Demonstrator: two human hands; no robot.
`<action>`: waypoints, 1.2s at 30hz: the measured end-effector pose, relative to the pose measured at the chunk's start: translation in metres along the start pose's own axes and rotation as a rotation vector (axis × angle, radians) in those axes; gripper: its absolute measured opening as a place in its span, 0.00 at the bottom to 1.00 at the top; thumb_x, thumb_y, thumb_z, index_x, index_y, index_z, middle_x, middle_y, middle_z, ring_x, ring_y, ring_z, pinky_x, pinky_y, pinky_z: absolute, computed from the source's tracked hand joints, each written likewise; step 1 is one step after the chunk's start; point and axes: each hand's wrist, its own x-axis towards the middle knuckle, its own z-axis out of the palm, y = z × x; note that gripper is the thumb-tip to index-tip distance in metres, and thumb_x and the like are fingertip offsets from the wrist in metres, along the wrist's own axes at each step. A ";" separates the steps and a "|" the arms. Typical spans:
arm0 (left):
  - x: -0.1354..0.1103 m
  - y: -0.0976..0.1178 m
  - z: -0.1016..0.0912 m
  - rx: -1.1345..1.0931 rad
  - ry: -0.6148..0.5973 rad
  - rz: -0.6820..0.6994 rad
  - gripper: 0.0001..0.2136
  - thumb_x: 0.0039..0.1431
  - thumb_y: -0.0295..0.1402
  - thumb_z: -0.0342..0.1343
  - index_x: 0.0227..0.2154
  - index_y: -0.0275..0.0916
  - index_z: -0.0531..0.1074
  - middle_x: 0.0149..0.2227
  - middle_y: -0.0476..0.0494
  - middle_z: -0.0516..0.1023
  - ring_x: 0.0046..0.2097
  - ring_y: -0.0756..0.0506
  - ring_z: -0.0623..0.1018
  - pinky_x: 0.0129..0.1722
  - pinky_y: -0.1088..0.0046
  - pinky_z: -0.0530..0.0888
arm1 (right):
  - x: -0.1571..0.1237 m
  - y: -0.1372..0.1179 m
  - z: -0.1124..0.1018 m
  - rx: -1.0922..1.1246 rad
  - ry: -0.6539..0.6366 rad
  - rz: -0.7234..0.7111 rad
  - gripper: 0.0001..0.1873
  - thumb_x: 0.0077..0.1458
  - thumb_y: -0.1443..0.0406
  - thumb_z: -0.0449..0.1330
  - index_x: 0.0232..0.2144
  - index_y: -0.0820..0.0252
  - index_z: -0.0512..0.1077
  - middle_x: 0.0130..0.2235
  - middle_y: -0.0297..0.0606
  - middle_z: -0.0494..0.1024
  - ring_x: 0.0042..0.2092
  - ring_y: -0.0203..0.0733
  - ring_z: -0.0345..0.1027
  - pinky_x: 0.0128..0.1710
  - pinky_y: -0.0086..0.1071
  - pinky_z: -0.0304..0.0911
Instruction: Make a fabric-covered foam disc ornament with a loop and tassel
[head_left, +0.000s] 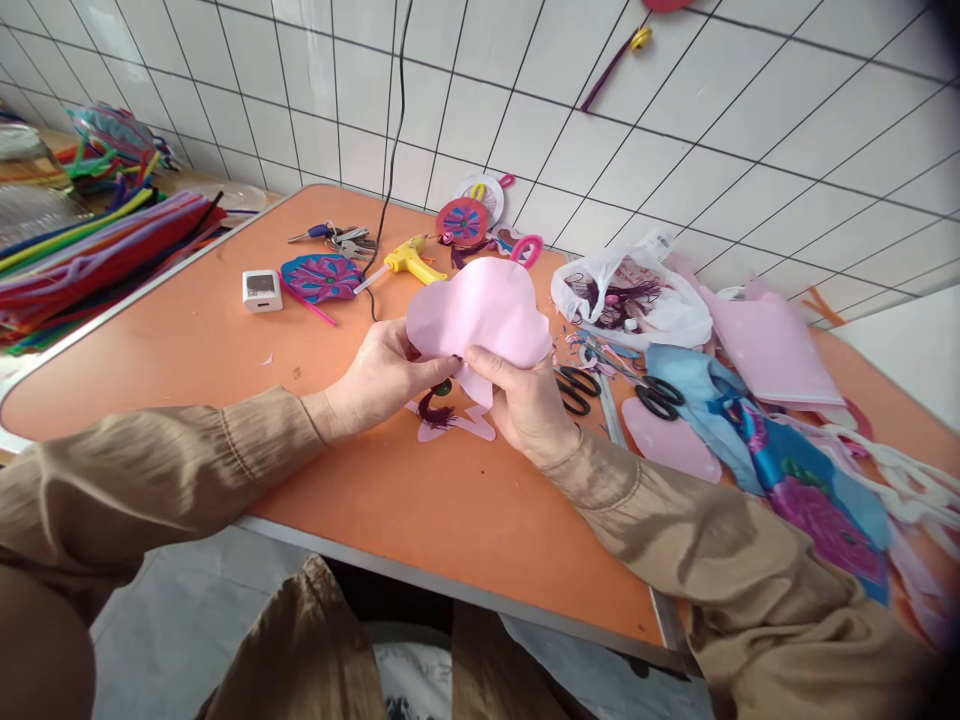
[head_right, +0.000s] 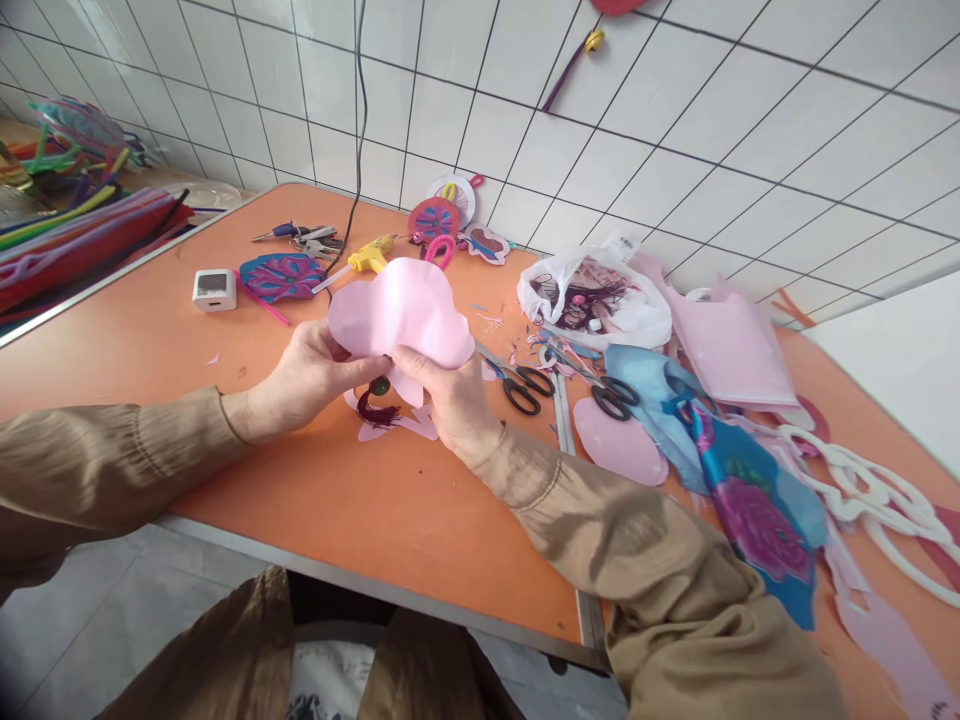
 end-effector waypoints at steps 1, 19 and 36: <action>0.002 -0.001 -0.001 0.001 -0.001 -0.010 0.09 0.46 0.30 0.69 0.29 0.33 0.76 0.28 0.44 0.80 0.30 0.47 0.79 0.30 0.72 0.76 | 0.001 0.000 0.001 0.018 0.012 0.015 0.28 0.38 0.62 0.74 0.45 0.52 0.76 0.39 0.34 0.84 0.48 0.50 0.78 0.51 0.47 0.74; 0.005 -0.004 -0.004 -0.114 -0.040 -0.163 0.14 0.43 0.35 0.73 0.27 0.33 0.76 0.25 0.45 0.79 0.27 0.48 0.77 0.31 0.71 0.77 | 0.003 0.009 -0.008 -0.046 -0.053 -0.029 0.30 0.45 0.59 0.74 0.52 0.53 0.74 0.41 0.35 0.85 0.47 0.49 0.78 0.52 0.46 0.74; 0.006 -0.003 -0.002 -0.238 -0.093 -0.227 0.18 0.35 0.37 0.78 0.29 0.34 0.80 0.29 0.45 0.81 0.32 0.49 0.78 0.36 0.71 0.76 | 0.006 0.010 -0.014 -0.100 0.022 -0.099 0.21 0.46 0.59 0.73 0.43 0.57 0.77 0.40 0.37 0.84 0.47 0.48 0.78 0.50 0.44 0.75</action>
